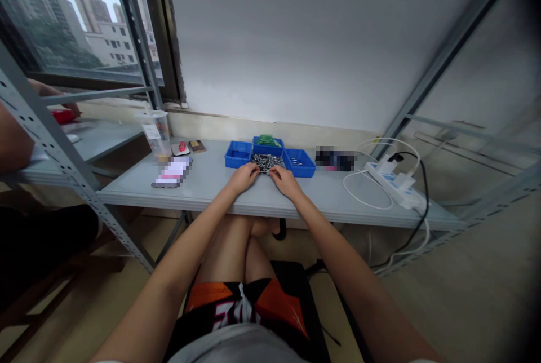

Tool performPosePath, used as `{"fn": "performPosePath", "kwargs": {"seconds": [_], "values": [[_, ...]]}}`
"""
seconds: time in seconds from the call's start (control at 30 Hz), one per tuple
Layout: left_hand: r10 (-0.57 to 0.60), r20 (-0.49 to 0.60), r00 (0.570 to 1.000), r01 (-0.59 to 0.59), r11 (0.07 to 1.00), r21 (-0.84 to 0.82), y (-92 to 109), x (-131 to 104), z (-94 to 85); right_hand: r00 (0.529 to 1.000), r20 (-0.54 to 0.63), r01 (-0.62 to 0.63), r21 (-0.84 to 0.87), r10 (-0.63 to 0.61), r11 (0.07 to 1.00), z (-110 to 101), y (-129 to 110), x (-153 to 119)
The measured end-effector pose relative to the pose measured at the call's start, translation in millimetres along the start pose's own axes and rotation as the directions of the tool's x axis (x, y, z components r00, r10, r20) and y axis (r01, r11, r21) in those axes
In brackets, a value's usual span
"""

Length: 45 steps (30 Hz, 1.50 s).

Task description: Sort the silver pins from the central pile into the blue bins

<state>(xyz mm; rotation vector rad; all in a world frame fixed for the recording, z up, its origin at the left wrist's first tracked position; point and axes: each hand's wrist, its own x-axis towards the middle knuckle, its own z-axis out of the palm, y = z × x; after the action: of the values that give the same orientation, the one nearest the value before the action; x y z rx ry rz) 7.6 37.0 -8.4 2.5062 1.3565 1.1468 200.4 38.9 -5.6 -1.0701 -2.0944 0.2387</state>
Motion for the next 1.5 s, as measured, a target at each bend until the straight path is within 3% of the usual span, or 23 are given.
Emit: {"fn": "performPosePath", "kwargs": {"seconds": [1.5], "values": [[-0.024, 0.01, 1.0, 0.024, 1.0, 0.011, 0.8, -0.3, -0.1, 1.0, -0.005, 0.005, 0.001, -0.005, 1.0, 0.7, 0.0, 0.1]]}}
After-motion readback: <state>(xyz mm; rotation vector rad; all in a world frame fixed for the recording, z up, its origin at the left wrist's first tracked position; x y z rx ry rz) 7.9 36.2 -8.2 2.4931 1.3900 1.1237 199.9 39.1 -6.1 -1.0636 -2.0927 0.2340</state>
